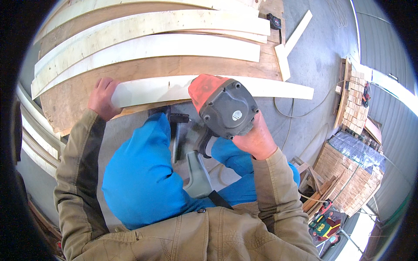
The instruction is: The person sits and uses a red pneumatic nail gun to fasten thin white wooden planks onto a curved wooden frame. They repeatedly position each plank, fire the nail gun along its length, and then set the next plank in place.
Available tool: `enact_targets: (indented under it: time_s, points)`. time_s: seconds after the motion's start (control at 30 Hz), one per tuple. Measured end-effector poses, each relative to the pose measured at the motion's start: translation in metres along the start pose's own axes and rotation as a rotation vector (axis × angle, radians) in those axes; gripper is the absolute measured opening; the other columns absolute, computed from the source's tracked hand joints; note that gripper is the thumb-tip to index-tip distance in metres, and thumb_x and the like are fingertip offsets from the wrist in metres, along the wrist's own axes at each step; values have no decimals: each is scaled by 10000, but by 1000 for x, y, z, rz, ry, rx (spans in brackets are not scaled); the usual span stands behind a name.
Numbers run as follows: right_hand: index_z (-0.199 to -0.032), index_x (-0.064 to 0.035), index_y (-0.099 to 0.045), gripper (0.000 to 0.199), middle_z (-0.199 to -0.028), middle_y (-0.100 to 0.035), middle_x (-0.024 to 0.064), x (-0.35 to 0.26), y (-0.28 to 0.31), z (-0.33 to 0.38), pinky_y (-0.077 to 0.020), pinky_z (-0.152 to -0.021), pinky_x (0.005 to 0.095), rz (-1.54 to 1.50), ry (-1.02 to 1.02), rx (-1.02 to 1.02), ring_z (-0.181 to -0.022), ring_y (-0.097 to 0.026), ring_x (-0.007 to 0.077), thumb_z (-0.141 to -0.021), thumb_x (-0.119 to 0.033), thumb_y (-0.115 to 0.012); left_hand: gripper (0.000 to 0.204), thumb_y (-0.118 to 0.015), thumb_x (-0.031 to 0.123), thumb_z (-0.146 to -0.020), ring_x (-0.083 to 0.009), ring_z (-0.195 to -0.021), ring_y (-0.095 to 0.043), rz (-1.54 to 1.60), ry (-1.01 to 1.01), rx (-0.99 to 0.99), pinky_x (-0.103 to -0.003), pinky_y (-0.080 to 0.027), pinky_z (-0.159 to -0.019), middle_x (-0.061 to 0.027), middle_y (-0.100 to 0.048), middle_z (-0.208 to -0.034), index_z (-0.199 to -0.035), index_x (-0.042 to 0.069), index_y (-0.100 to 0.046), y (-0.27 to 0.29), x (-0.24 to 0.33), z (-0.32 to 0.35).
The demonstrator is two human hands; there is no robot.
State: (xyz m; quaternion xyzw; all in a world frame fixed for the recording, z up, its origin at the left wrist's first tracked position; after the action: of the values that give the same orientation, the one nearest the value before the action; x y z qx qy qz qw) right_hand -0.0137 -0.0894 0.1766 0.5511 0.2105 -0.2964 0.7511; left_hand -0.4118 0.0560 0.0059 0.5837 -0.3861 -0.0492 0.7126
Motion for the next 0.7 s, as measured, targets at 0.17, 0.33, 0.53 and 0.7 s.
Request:
enact_targets:
  time_s: [0.17, 0.33, 0.53, 0.7]
  points:
    - [-1387, -51, -659, 529, -1398, -676, 159, -5, 2, 0, -486, -1114, 455, -52, 18, -56, -1302, -630, 355, -885, -92, -820, 642, -884, 73, -621, -404, -1123, -630, 23, 20, -3, -485, -587, -939, -163, -648, -1183, -1228, 47, -679, -1, -2, 1]
    - [-1367, -82, -697, 442, -1414, -677, 146, -6, -1, 6, -468, -1138, 467, -33, -11, -151, -1320, -617, 372, -928, -72, -752, 683, -882, 77, -632, -407, -1130, -631, -15, 46, 11, -485, -584, -950, -177, -648, -1190, -1278, 16, -668, -4, -4, 4]
    - [-1374, -67, -682, 461, -1417, -674, 141, 14, 3, 24, -461, -1144, 448, -21, -46, -170, -1324, -615, 343, -917, -61, -742, 698, -875, 75, -623, -403, -1124, -627, 31, 16, 1, -470, -576, -969, -175, -640, -1178, -1287, 14, -668, -2, -5, 1]
    - [-1253, 35, -666, 530, -1208, -755, 161, 23, 1, 32, -558, -977, 370, 17, 15, -120, -1122, -714, 256, -740, 47, -800, 699, -860, 64, -606, -403, -1113, -622, 12, 13, -5, -466, -572, -967, -167, -635, -1169, -1279, 21, -675, 1, -1, 1]
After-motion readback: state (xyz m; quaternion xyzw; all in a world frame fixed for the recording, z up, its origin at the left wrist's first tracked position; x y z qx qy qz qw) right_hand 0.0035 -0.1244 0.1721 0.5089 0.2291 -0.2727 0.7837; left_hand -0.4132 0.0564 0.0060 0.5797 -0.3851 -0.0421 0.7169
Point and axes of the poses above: each hand's wrist, its own z-axis away from the middle knuckle, its own y-axis out of the back of the hand, x = y × z, the point moved 3 cm from there along -z, towards the middle knuckle
